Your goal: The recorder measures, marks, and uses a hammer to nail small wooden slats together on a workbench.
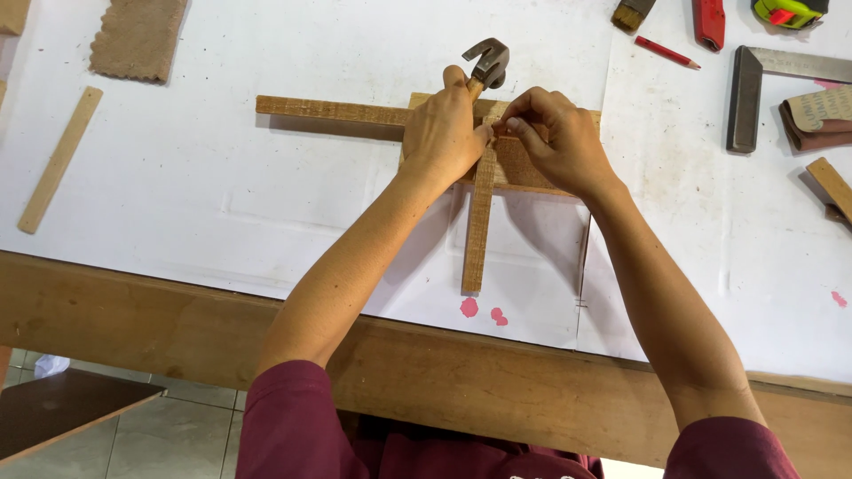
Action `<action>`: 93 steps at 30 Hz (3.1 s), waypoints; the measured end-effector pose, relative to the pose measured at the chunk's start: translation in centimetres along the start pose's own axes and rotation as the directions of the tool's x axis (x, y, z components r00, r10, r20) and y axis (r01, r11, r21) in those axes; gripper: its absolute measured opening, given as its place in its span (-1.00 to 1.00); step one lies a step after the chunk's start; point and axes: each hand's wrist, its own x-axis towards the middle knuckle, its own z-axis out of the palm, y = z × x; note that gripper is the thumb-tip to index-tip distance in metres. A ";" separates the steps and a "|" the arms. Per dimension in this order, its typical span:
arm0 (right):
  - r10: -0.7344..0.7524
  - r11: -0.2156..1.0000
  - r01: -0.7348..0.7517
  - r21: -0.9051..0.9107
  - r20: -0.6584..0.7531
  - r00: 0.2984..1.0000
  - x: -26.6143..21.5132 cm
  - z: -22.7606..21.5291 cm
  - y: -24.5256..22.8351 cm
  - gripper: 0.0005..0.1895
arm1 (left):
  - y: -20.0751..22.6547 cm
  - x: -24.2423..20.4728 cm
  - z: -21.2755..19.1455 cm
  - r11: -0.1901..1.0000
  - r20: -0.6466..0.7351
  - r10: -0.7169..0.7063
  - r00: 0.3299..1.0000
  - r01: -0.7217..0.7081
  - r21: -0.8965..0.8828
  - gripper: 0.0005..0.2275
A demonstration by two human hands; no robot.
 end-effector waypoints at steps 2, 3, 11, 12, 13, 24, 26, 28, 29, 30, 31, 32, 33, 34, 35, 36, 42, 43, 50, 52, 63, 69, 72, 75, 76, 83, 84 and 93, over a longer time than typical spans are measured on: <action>-0.011 0.999 0.011 -0.048 -0.010 1.000 0.1 -0.1 -0.4 -0.94 | 0.5 -0.3 -0.5 1.000 0.025 -0.020 0.999 0.020 -0.004 -0.53; -0.025 0.995 0.023 -0.098 -0.021 0.999 0.1 -0.2 -0.6 -0.94 | 0.8 -0.5 -0.8 0.999 0.049 -0.037 0.998 0.038 -0.008 -0.52; 0.043 0.998 -0.041 0.051 -0.036 0.998 0.7 -1.2 1.2 -0.95 | 0.5 0.4 -0.9 0.998 0.084 -0.046 0.995 0.043 0.035 -0.48; 0.066 0.987 -0.057 0.150 -0.059 0.996 0.7 -1.5 1.9 -0.95 | 0.7 0.5 -1.1 0.997 0.105 -0.064 0.992 0.060 0.042 -0.47; 0.068 0.987 -0.059 0.150 -0.058 0.996 0.8 -2.5 2.2 -0.95 | 0.5 0.6 -0.9 0.997 0.108 -0.065 0.992 0.061 0.042 -0.47; 0.110 0.956 -0.097 0.279 -0.033 0.993 0.7 -1.7 1.2 -0.93 | 0.5 1.0 -0.4 0.996 0.171 -0.016 0.985 0.001 0.085 -0.70; 0.126 0.946 -0.109 0.306 -0.035 0.991 0.7 -0.7 1.0 -0.93 | 0.3 1.0 -0.1 0.996 0.156 0.000 0.988 -0.013 0.083 -0.71; 0.143 0.935 -0.123 0.333 -0.035 0.989 0.6 0.1 1.0 -0.92 | 0.2 0.8 -0.1 0.996 0.142 0.014 0.990 -0.026 0.081 -0.72; 0.145 0.942 -0.114 0.314 -0.075 0.987 0.6 0.4 1.1 -0.92 | 0.3 0.7 -0.2 0.998 0.126 0.025 0.992 -0.033 0.061 -0.74; 0.146 0.950 -0.106 0.295 -0.114 0.983 0.7 0.7 1.2 -0.93 | 0.4 0.6 -0.3 0.998 0.109 0.036 0.993 -0.041 0.041 -0.75; 0.146 0.950 -0.107 0.294 -0.113 0.983 0.6 0.9 1.2 -0.93 | 0.3 0.6 -0.3 0.998 0.109 0.035 0.993 -0.039 0.039 -0.75; 0.159 0.948 -0.119 0.294 -0.117 0.980 0.6 1.0 1.3 -0.93 | 0.3 0.6 -0.3 0.999 0.121 0.024 0.992 -0.029 0.038 -0.75; 0.173 0.947 -0.132 0.293 -0.121 0.977 0.6 1.2 1.3 -0.93 | 0.2 0.6 -0.2 0.999 0.132 0.013 0.991 -0.018 0.038 -0.75; 0.175 0.947 -0.134 0.293 -0.117 0.978 0.5 1.3 1.5 -0.93 | 0.2 0.6 -0.2 0.999 0.133 0.010 0.991 -0.015 0.036 -0.75; 0.166 0.947 -0.123 0.295 -0.125 0.978 0.3 1.4 1.7 -0.93 | 0.1 0.6 -0.1 0.999 0.133 0.014 0.991 -0.018 0.032 -0.73; 0.156 0.948 -0.110 0.297 -0.134 0.979 0.3 1.5 1.9 -0.94 | 0.1 0.7 -0.1 0.999 0.131 0.021 0.991 -0.025 0.029 -0.71; 0.111 0.990 -0.091 0.107 -0.197 0.974 -0.1 1.8 1.6 -0.93 | -0.2 0.8 0.2 0.999 0.113 0.040 0.993 -0.043 0.026 -0.73; 0.112 0.990 -0.091 0.108 -0.198 0.974 -0.1 1.8 1.5 -0.93 | -0.2 0.8 0.2 0.999 0.114 0.040 0.993 -0.044 0.027 -0.73; 0.066 0.991 -0.044 0.125 -0.182 0.981 0.0 2.1 1.2 -0.92 | -0.4 0.8 0.3 0.998 0.096 0.050 0.994 -0.053 0.038 -0.73; 0.049 0.995 -0.032 0.090 -0.192 0.980 0.0 2.2 1.3 -0.92 | -0.4 0.8 0.4 0.996 0.075 0.071 0.995 -0.075 0.039 -0.73; -0.102 0.993 0.086 -0.083 -0.214 0.972 0.1 2.7 2.5 -0.87 | 0.0 0.4 -0.1 1.000 0.117 0.029 0.993 -0.029 -0.007 -0.72; -0.145 0.986 0.122 -0.114 -0.227 0.963 -0.3 2.8 2.3 -0.86 | -0.1 0.3 0.1 0.999 0.087 0.038 0.996 -0.039 0.008 -0.72; -0.120 0.989 0.096 -0.110 -0.238 0.964 -0.3 2.9 2.1 -0.85 | 0.3 0.1 -0.4 1.000 0.092 0.015 0.996 -0.015 -0.003 -0.71; -0.194 0.975 0.159 -0.155 -0.247 0.949 -0.3 2.9 2.3 -0.86 | 0.0 0.0 0.0 0.999 0.063 0.034 0.997 -0.034 0.001 -0.71; -0.195 0.975 0.160 -0.156 -0.246 0.949 -0.3 2.9 2.3 -0.86 | 0.1 -0.1 -0.2 0.999 0.063 0.034 0.997 -0.034 0.001 -0.71; -0.115 0.990 0.090 -0.108 -0.259 0.959 -0.3 3.0 2.2 -0.87 | 0.0 -0.5 0.3 0.999 0.028 0.038 0.999 -0.037 -0.033 -0.73; -0.102 0.992 0.079 -0.099 -0.263 0.959 -0.3 3.1 2.3 -0.87 | -0.1 -0.6 0.5 0.999 0.027 0.030 0.999 -0.029 -0.040 -0.71; -0.090 0.993 0.066 -0.098 -0.255 0.963 -0.2 3.1 2.5 -0.86 | 0.5 -1.1 0.3 0.995 0.057 -0.034 0.998 0.039 -0.088 -0.68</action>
